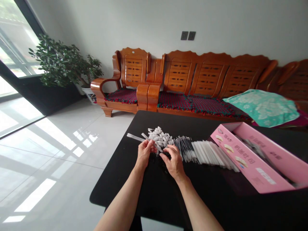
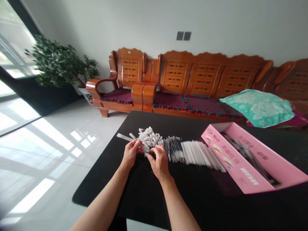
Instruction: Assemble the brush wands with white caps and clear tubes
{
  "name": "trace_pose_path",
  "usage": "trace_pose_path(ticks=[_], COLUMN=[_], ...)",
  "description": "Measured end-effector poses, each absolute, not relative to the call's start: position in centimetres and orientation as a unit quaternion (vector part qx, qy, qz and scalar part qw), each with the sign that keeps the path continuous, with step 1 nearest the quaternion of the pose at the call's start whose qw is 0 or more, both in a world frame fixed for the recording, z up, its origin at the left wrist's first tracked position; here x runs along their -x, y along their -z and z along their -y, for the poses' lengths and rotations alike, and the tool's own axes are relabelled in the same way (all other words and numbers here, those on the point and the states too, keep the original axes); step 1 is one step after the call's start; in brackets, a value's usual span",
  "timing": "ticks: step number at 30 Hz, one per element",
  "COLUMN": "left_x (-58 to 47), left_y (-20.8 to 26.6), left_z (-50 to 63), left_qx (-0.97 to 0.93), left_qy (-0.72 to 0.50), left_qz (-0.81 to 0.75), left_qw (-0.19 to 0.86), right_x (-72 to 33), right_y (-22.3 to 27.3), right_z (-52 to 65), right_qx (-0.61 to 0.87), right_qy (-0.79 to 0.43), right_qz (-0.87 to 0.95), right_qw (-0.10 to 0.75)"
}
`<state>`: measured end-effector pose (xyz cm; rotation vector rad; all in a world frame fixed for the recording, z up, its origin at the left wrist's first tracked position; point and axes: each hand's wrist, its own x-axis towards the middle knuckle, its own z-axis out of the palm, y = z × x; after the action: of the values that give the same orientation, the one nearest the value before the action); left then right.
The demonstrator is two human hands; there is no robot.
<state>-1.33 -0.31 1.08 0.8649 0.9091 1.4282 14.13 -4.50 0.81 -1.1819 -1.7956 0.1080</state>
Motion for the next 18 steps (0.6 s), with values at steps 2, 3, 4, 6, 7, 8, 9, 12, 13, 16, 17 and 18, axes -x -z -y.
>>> trace_pose_path(ticks=[2,3,4,6,7,8,9,12,13,16,17,18], left_x=[1.4,1.4,1.4,1.5,1.6,1.8,1.9,2.4,2.6,3.0,3.1,3.1], left_y=[-1.0,-0.9,-0.9,-0.7,-0.7,-0.6,-0.6,-0.6,-0.6,-0.6,-0.6,-0.5], left_z=[0.3,0.2,0.2,0.0,0.0,-0.1,-0.1,-0.3,-0.3,-0.4,-0.4,-0.5], left_qx=[-0.370,-0.370,-0.368,-0.358,-0.350,-0.342,-0.333,-0.312,-0.306,-0.291,-0.288,-0.286], left_qy=[-0.610,-0.610,-0.611,-0.619,-0.626,-0.634,-0.641,-0.657,-0.661,-0.674,-0.677,-0.679], left_qz=[-0.390,-0.390,-0.391,-0.395,-0.397,-0.400,-0.403,-0.412,-0.415,-0.421,-0.422,-0.422], left_qw=[0.582,0.582,0.582,0.577,0.572,0.567,0.562,0.549,0.545,0.532,0.530,0.529], right_x=[-14.1,-14.2,-14.2,-14.3,-14.4,-14.5,-14.7,-15.1,-15.2,-15.5,-15.6,-15.6], right_y=[-0.7,-0.7,-0.7,-0.7,-0.8,-0.9,-1.0,-1.1,-1.1,-0.7,-0.6,-0.5], right_z=[4.5,4.4,4.4,4.4,4.4,4.5,4.5,4.6,4.6,4.6,4.6,4.5], right_qx=[0.468,0.461,0.457,0.458,0.460,0.463,0.464,0.466,0.467,0.473,0.475,0.478], right_qy=[-0.045,-0.043,-0.041,-0.039,-0.039,-0.040,-0.041,-0.039,-0.036,-0.025,-0.021,-0.017], right_qz=[0.750,0.754,0.755,0.748,0.745,0.743,0.743,0.750,0.752,0.759,0.763,0.767], right_qw=[0.465,0.465,0.469,0.478,0.482,0.482,0.480,0.468,0.464,0.447,0.438,0.427])
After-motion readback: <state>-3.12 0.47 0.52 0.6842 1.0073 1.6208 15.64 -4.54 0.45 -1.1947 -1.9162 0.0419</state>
